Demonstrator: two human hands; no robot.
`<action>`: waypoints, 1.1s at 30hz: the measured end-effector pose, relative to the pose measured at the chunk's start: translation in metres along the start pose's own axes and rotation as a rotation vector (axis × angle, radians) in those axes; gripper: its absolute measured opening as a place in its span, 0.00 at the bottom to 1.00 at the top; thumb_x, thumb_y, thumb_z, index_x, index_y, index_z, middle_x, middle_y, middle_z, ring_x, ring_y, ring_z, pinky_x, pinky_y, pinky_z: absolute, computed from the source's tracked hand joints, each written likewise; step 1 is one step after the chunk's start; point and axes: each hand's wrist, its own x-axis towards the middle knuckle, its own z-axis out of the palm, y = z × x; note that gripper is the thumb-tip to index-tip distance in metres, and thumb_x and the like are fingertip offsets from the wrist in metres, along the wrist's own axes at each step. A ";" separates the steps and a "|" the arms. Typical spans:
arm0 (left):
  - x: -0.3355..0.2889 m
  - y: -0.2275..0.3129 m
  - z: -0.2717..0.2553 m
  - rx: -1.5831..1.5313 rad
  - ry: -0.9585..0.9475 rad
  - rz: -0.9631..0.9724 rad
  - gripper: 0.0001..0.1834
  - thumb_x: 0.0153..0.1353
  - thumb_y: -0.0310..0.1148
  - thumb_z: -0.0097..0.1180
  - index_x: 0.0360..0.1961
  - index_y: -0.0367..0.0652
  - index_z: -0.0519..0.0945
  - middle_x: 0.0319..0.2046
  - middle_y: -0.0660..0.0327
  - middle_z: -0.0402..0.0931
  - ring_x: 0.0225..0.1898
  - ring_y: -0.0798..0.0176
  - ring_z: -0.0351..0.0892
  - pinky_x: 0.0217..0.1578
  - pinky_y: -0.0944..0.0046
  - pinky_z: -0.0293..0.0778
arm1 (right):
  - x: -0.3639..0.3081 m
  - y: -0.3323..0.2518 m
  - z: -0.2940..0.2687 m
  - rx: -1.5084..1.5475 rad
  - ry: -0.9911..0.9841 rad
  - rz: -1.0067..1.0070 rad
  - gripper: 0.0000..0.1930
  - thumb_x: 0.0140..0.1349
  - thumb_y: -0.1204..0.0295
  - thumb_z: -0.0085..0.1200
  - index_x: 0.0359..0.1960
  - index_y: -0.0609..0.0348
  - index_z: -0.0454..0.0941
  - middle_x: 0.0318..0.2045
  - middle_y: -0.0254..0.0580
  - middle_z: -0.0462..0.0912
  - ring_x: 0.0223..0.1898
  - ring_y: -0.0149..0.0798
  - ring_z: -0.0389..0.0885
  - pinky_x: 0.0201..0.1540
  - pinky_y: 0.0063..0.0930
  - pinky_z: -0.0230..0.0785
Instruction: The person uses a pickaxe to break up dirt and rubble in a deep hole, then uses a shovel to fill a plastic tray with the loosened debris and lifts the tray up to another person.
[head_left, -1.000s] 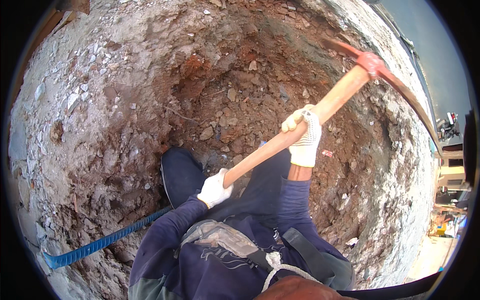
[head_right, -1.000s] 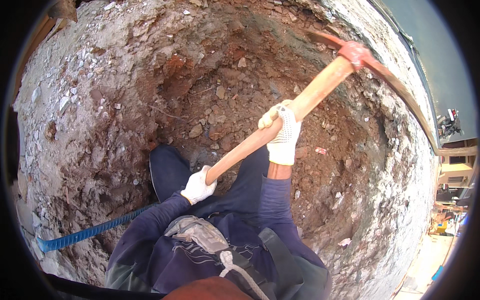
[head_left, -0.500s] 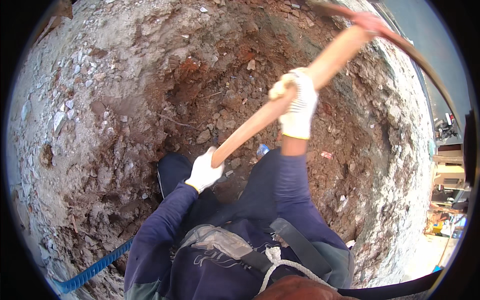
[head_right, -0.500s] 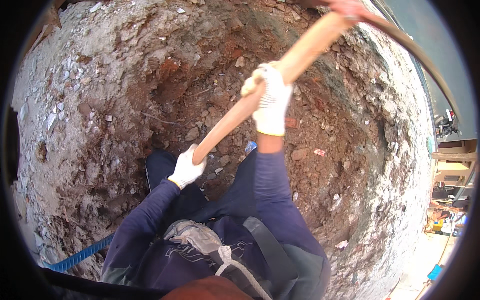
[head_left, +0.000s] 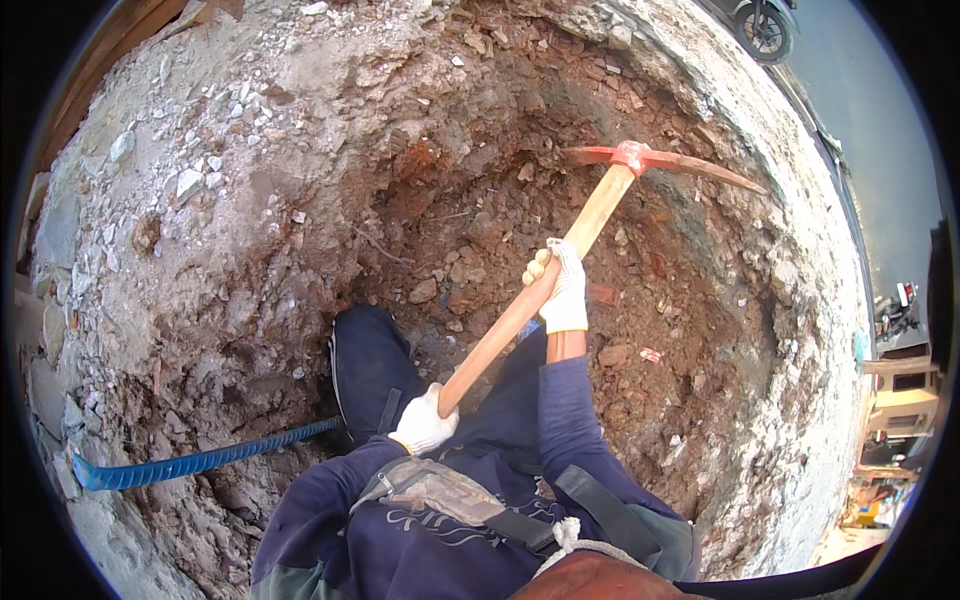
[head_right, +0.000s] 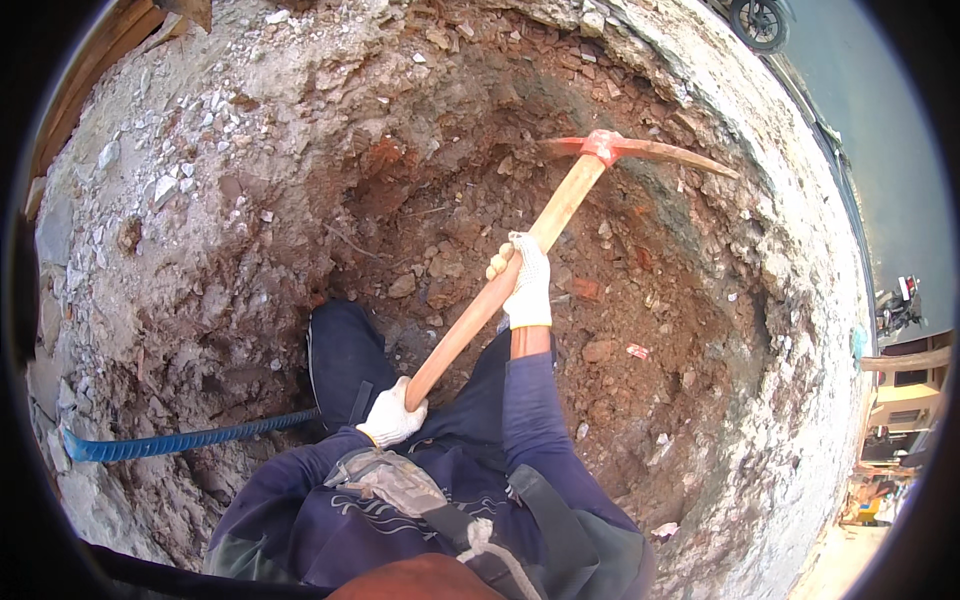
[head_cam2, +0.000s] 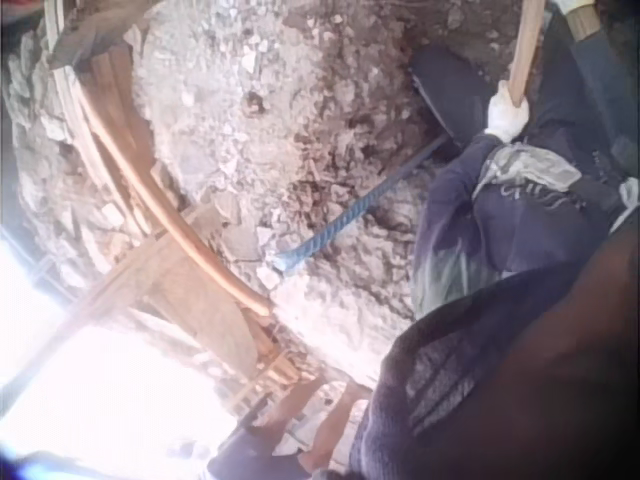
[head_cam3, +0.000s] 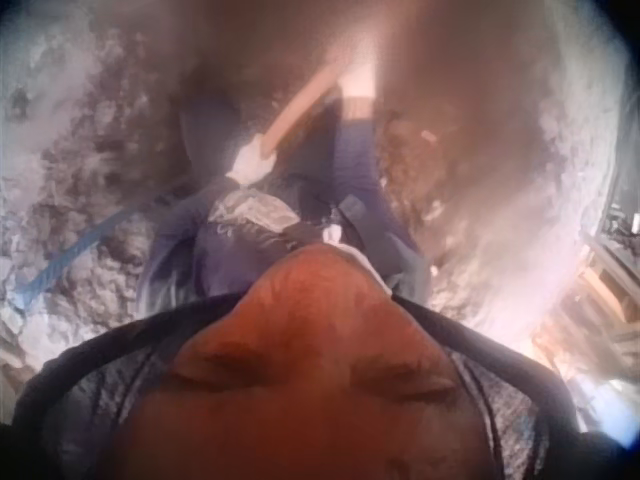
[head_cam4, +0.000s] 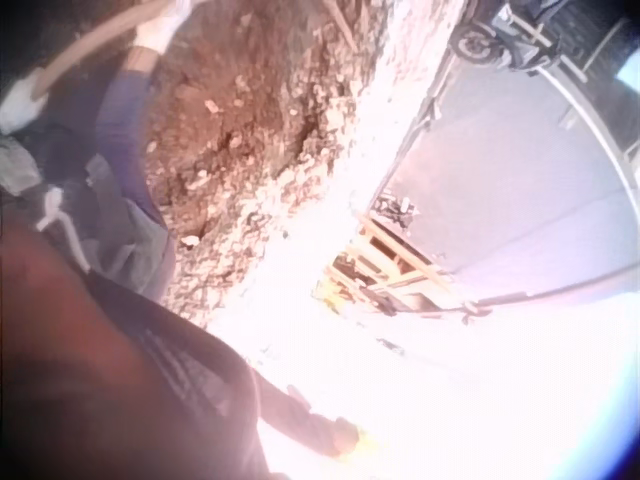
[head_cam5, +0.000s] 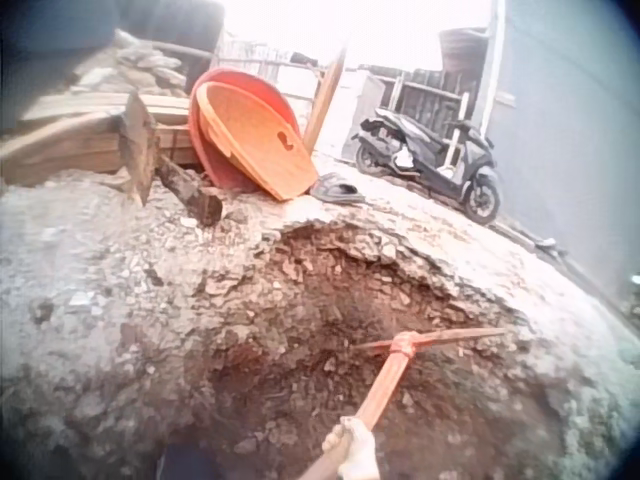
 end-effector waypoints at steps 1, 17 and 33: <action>-0.003 -0.011 0.008 -0.017 -0.036 0.038 0.19 0.59 0.39 0.61 0.47 0.40 0.74 0.32 0.39 0.81 0.36 0.33 0.83 0.37 0.44 0.78 | -0.019 -0.001 -0.008 -0.026 0.035 -0.041 0.07 0.61 0.70 0.61 0.35 0.51 0.74 0.21 0.38 0.74 0.19 0.40 0.74 0.21 0.38 0.72; 0.161 0.161 -0.043 -0.027 0.189 0.741 0.21 0.48 0.33 0.68 0.45 0.45 0.78 0.34 0.53 0.81 0.34 0.44 0.84 0.37 0.53 0.80 | -0.141 -0.209 0.126 -0.338 -0.834 -0.746 0.22 0.57 0.67 0.63 0.51 0.62 0.73 0.32 0.41 0.79 0.28 0.36 0.80 0.30 0.37 0.77; -0.051 -0.058 -0.030 0.017 -0.100 -0.183 0.24 0.51 0.41 0.64 0.45 0.37 0.80 0.35 0.45 0.83 0.42 0.43 0.84 0.46 0.52 0.77 | -0.005 0.094 0.018 -0.299 0.081 0.125 0.11 0.61 0.64 0.61 0.38 0.56 0.78 0.22 0.36 0.74 0.19 0.39 0.76 0.22 0.37 0.75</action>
